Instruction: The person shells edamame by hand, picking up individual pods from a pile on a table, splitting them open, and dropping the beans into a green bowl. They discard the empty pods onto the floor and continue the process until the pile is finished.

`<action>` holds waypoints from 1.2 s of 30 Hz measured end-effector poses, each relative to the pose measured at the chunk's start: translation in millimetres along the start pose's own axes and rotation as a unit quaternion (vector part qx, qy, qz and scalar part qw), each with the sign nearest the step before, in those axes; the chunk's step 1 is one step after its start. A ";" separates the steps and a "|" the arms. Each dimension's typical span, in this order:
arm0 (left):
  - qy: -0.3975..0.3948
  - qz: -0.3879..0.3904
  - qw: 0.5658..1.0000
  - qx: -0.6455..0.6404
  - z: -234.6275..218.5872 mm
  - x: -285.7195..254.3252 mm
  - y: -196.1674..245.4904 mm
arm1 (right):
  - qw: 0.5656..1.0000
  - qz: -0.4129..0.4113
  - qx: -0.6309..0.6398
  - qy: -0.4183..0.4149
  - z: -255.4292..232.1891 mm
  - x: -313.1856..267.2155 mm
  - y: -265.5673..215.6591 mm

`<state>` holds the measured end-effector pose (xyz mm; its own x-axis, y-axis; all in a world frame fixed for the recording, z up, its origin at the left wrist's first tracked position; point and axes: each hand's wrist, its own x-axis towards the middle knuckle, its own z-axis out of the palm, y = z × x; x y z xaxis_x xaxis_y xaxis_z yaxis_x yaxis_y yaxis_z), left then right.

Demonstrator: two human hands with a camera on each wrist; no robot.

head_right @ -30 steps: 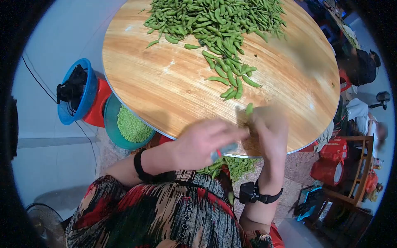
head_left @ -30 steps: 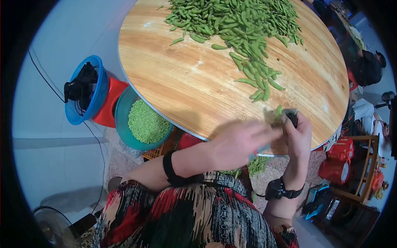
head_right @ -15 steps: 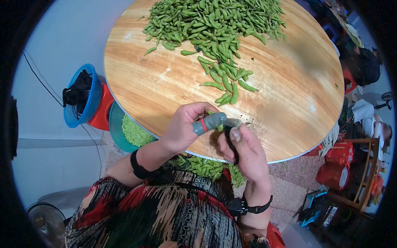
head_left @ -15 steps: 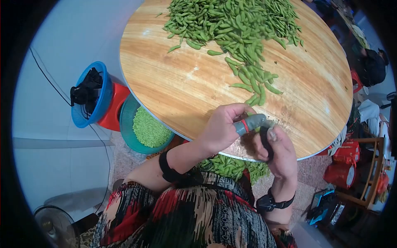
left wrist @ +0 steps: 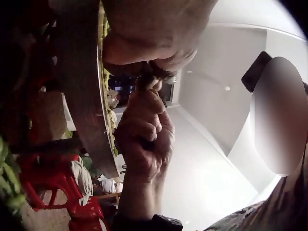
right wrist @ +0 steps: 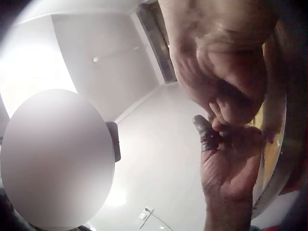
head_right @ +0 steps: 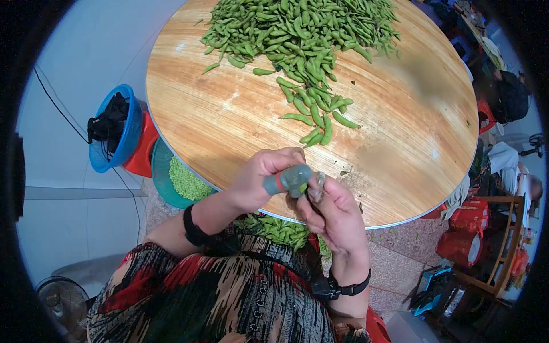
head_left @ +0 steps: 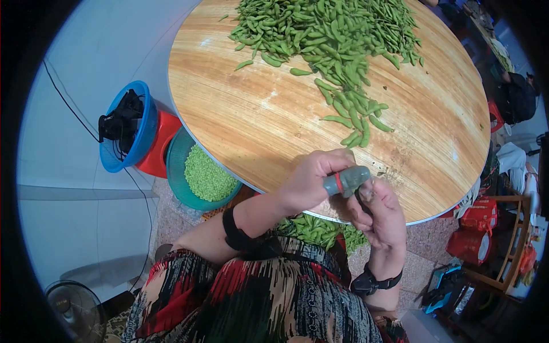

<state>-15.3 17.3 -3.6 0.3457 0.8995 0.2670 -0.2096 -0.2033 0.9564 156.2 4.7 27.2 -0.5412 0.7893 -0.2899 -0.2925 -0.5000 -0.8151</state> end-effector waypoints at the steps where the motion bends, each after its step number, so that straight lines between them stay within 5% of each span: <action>1: 0.000 0.001 1.000 -0.001 -0.5 -0.1 -1.1 | 0.998 0.032 0.055 -0.029 -2.6 -2.1 1.4; 3: -0.054 -0.021 0.966 -0.252 -0.7 -1.1 -1.9 | 0.990 0.065 0.110 -0.058 -3.3 -3.7 2.6; 6: -0.030 -0.115 0.949 -0.291 0.5 -1.7 13.6 | 0.983 0.067 0.151 -0.082 -0.9 -2.1 4.6; 7: -0.030 -0.114 0.949 -0.292 3.5 -2.0 16.6 | 0.998 0.018 0.050 -0.019 0.1 0.4 5.9; 9: 0.091 -0.108 0.986 -0.085 11.1 -4.3 20.0 | 0.974 -0.112 -0.162 0.113 10.5 2.3 8.3; 10: 0.092 -0.108 0.986 -0.086 10.9 -5.2 18.9 | 0.974 -0.111 -0.164 0.113 10.0 3.3 10.5; 12: 0.101 -0.114 0.988 0.003 9.4 -6.1 15.8 | 0.861 -0.221 -0.429 0.162 5.3 6.3 14.5; 16: 0.070 -0.116 0.990 0.025 -3.4 -11.8 22.0 | 0.927 -0.121 -0.331 0.129 4.7 3.6 4.6; 18: 0.001 -0.173 0.982 -0.080 -9.9 -10.7 28.7 | 0.986 -0.035 -0.143 0.078 7.6 3.3 0.7; 22: 0.009 -0.170 0.953 -0.251 -12.2 -13.3 12.0 | 0.954 -0.096 -0.254 0.128 22.7 8.8 10.3; 24: 0.081 -0.191 0.917 -0.341 -5.8 -16.5 9.8 | 0.745 -0.247 -0.588 0.197 38.4 10.3 15.3; 25: 0.097 -0.184 0.935 -0.289 -6.1 -16.5 11.6 | 0.721 -0.214 -0.634 0.183 42.2 10.8 13.2; 26: 0.097 -0.182 0.935 -0.290 -6.8 -15.7 15.3 | 0.719 -0.214 -0.635 0.182 43.1 11.9 11.3; 28: 0.133 -0.172 0.972 -0.084 -10.8 -12.6 24.5 | 0.842 -0.214 -0.469 0.158 43.4 15.4 7.6; 29: 0.137 -0.083 0.986 0.039 -13.1 -11.6 17.0 | 0.862 -0.221 -0.416 0.186 39.5 16.5 6.6; 32: 0.103 -0.008 0.969 0.225 -16.9 -12.0 26.9 | 0.906 -0.225 -0.311 0.179 31.0 23.9 2.0; 36: 0.057 -0.022 0.973 0.222 -15.2 -12.9 29.8 | 0.940 -0.196 -0.232 0.154 23.5 28.8 10.7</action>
<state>-39.9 5.5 19.6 0.2355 0.9431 0.2346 0.2271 -0.2881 0.9303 119.0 13.7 22.0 -0.1887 0.9820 0.0049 -0.0078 0.0035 -1.0000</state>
